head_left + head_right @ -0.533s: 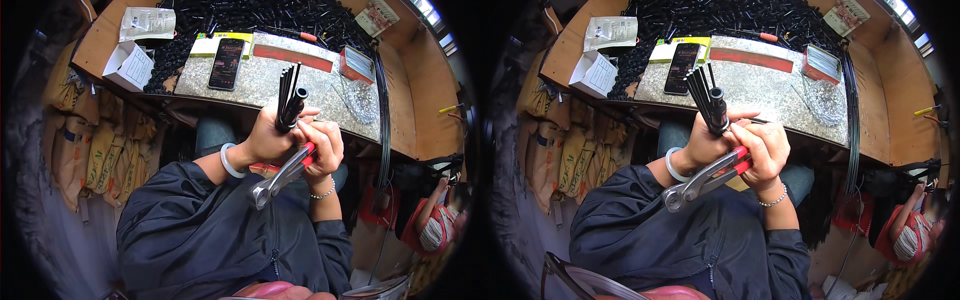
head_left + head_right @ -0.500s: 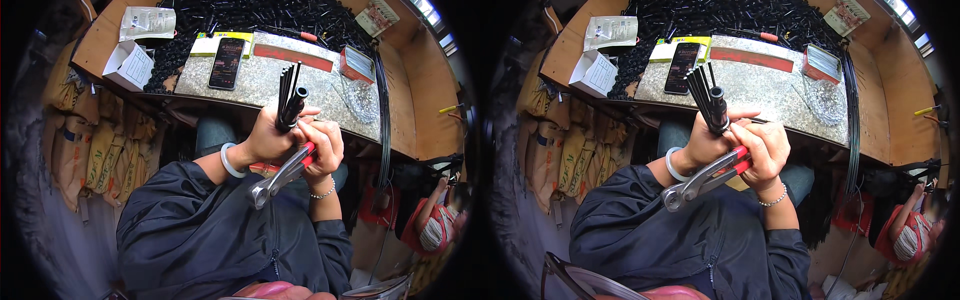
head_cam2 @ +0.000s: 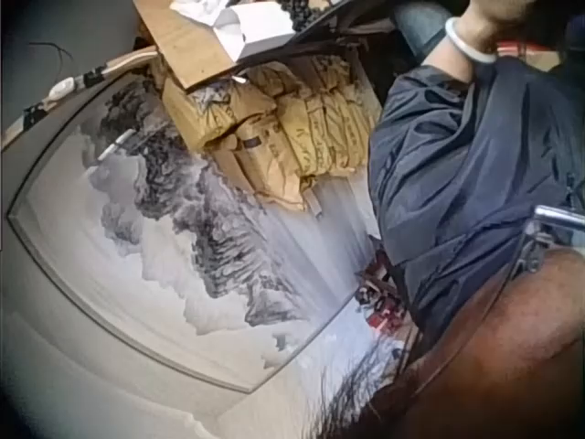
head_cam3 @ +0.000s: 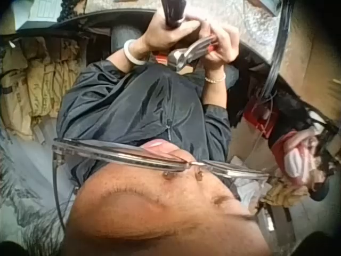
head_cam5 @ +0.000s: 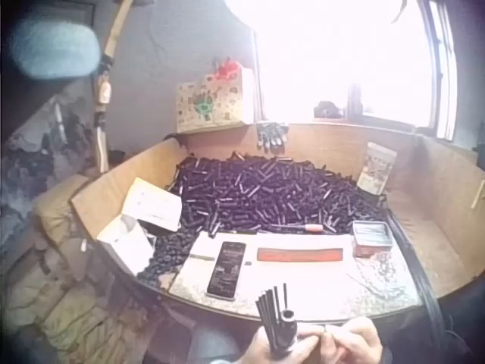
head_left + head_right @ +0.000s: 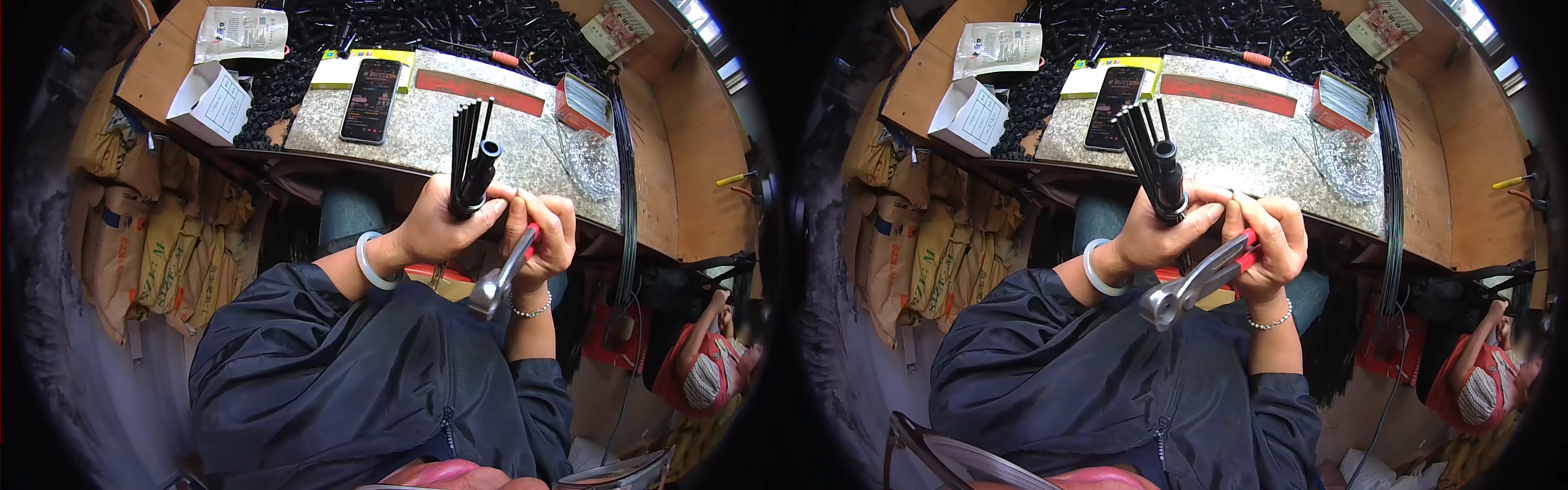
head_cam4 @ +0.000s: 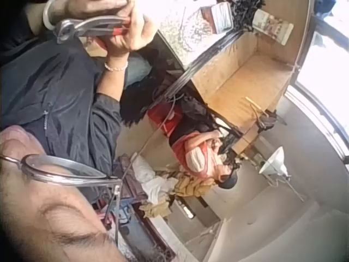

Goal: Assembling small black plastic nozzles or connectors onto thin black tubes using pliers to secure them.

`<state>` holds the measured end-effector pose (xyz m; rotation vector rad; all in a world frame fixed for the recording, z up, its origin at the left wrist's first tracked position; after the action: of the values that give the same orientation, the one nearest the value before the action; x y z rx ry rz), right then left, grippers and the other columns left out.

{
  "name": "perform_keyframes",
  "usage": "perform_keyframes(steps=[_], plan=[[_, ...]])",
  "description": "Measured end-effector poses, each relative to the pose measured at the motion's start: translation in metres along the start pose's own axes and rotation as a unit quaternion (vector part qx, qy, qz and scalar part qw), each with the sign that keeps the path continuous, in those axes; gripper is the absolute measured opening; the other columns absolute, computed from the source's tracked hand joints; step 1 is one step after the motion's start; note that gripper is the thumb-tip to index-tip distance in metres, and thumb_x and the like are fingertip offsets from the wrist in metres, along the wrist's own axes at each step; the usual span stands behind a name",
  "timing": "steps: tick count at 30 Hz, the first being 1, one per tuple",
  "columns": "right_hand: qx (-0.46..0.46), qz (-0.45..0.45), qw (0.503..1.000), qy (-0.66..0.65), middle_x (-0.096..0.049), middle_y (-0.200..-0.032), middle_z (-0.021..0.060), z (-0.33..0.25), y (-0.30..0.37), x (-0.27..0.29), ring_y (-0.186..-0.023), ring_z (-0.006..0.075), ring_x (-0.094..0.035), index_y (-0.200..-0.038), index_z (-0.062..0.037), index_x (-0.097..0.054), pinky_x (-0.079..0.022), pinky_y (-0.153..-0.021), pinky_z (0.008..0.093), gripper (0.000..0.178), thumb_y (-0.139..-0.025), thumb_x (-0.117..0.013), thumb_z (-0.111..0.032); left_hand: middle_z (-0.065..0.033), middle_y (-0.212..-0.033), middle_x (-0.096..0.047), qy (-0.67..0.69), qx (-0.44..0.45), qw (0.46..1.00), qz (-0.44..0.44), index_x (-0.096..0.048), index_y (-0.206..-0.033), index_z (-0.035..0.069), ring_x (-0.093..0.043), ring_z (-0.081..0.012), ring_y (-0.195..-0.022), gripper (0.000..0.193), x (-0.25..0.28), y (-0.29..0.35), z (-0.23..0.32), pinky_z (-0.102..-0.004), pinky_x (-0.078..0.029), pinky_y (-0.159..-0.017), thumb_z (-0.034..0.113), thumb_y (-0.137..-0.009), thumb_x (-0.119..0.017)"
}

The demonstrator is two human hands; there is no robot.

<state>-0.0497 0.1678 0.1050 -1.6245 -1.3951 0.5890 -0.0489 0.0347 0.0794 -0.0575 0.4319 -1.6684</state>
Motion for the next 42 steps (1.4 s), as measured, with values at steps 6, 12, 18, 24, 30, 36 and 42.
perform_keyframes(steps=[6,12,18,24,30,36,42], plan=[[0.065,-0.036,0.995,-0.06,-0.052,-0.072,0.0068,-0.011,0.002,-0.007,-0.06,0.0176,-0.049,-0.09,0.0019,-0.064,-0.041,-0.057,0.0299,0.014,-0.078,-0.069,-0.002,-0.0044,-0.081,-0.067,-0.069,-0.051,0.996,0.017,-0.067,-0.101,-0.001,-0.056,-0.0041,-0.068,0.018,0.0,-0.006,0.011,-0.0196,-0.046,-0.06,0.0,-0.086,-0.057],[0.1,-0.033,0.991,-0.083,-0.053,-0.071,0.0065,-0.015,0.001,-0.017,-0.06,0.0169,-0.049,-0.09,0.0015,-0.063,-0.041,-0.055,0.0283,0.014,-0.079,-0.069,-0.005,0.0,-0.074,-0.062,-0.055,-0.066,0.996,0.026,-0.065,-0.106,-0.003,-0.052,-0.0035,-0.064,0.025,-0.001,-0.004,0.005,-0.0187,-0.042,-0.056,-0.002,-0.082,-0.059],[0.099,-0.035,0.991,-0.079,-0.053,-0.071,0.0066,-0.017,0.0,-0.021,-0.06,0.0171,-0.05,-0.09,0.0015,-0.063,-0.041,-0.055,0.0281,0.014,-0.08,-0.068,-0.005,0.004,-0.068,-0.052,-0.028,-0.064,0.997,-0.013,-0.059,-0.113,-0.006,-0.045,-0.0023,-0.06,0.033,-0.001,-0.001,-0.003,-0.0188,-0.035,-0.052,-0.002,-0.08,-0.061],[0.1,-0.024,0.99,-0.093,-0.053,-0.071,0.0067,-0.015,0.002,-0.019,-0.061,0.0173,-0.05,-0.09,0.0016,-0.062,-0.041,-0.056,0.0283,0.013,-0.08,-0.068,-0.005,0.0034,-0.069,-0.053,-0.049,-0.081,0.995,-0.001,-0.06,-0.112,-0.006,-0.046,-0.0022,-0.061,0.033,-0.002,-0.002,0.002,-0.0195,-0.037,-0.054,0.001,-0.08,-0.063],[0.086,-0.045,0.993,-0.073,-0.054,-0.072,0.0071,-0.016,-0.001,-0.02,-0.063,0.0177,-0.052,-0.089,0.002,-0.062,-0.043,-0.058,0.0284,0.013,-0.079,-0.068,-0.003,-0.002,-0.08,-0.063,-0.071,-0.088,0.993,0.015,-0.062,-0.109,-0.005,-0.055,-0.0064,-0.071,0.033,0.0,-0.003,-0.001,-0.0224,-0.045,-0.061,0.008,-0.079,-0.068],[-0.076,-0.152,0.972,-0.162,-0.056,-0.076,0.008,-0.001,-0.012,-0.02,-0.075,0.0188,-0.061,-0.083,0.0026,-0.062,-0.048,-0.067,0.0274,0.017,-0.072,-0.074,-0.002,-0.0074,-0.088,-0.066,-0.096,-0.044,0.994,-0.022,-0.063,-0.107,-0.002,-0.06,-0.0094,-0.079,0.029,0.002,-0.003,0.007,-0.0254,-0.048,-0.071,0.01,-0.081,-0.065],[-0.313,-0.216,0.913,-0.151,-0.055,-0.077,0.0033,0.003,-0.032,-0.014,-0.071,0.011,-0.053,-0.106,-0.0023,-0.057,-0.044,-0.065,0.025,0.033,-0.077,-0.072,-0.009,-0.0028,-0.082,-0.065,-0.059,0.033,0.997,0.021,-0.064,-0.108,-0.001,-0.052,-0.0033,-0.071,0.023,0.014,-0.012,0.012,-0.0219,-0.045,-0.063,0.01,-0.088,-0.059]])
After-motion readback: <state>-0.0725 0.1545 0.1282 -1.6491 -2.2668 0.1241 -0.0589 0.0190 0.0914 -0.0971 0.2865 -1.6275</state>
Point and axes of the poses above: each hand's wrist, its own y-axis away from the middle knuckle, its own x-axis out of the back of the hand, z = x × y, the point moved 5 cm from there along -y, towards the middle knuckle
